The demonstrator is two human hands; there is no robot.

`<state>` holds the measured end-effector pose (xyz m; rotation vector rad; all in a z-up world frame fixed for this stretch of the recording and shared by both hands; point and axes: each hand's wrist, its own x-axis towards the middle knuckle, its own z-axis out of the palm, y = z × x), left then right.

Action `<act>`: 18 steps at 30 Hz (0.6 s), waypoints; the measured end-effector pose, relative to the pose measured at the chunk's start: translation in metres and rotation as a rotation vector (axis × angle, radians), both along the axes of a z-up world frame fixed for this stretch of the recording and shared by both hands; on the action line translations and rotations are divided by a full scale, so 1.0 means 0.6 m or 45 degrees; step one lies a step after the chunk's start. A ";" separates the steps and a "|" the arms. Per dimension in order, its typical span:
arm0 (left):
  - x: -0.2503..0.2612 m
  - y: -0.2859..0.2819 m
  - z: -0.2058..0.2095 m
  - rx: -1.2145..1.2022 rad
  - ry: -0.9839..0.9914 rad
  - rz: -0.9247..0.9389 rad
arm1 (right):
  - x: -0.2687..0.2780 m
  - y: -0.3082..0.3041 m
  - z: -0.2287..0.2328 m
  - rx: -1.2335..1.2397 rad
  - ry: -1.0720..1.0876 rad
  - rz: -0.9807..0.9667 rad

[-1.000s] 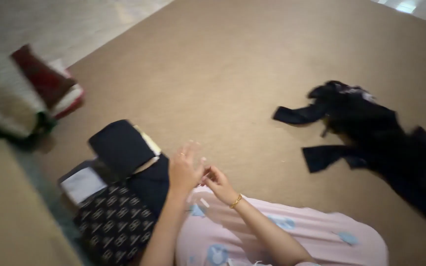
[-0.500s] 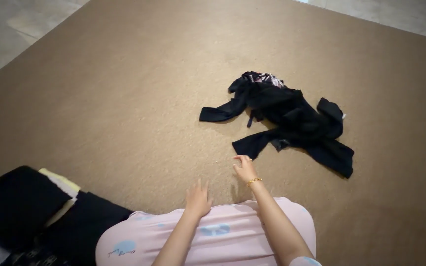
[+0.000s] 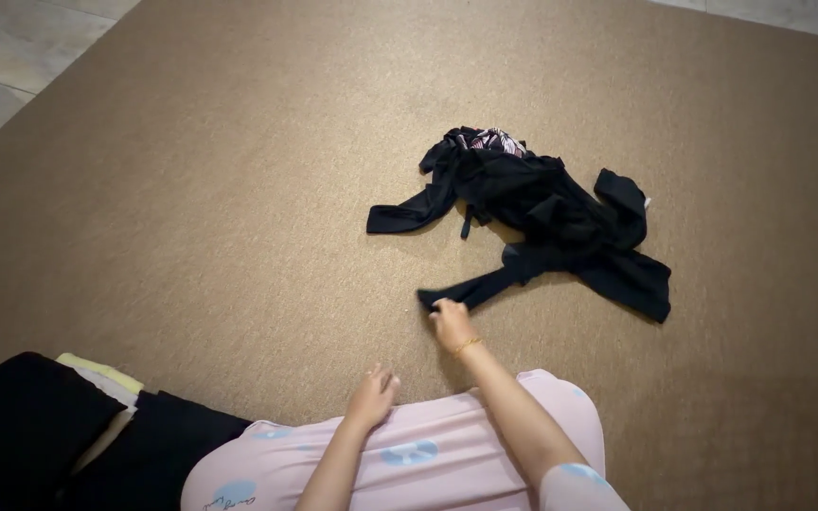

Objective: Folding various items of clothing including a white shirt and black trousers while sitting on the floor.

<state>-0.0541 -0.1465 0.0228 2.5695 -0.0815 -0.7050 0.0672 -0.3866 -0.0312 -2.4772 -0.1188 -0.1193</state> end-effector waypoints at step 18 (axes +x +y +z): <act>-0.115 0.195 0.214 -1.646 0.028 0.968 | -0.166 0.073 0.177 1.857 0.295 -1.096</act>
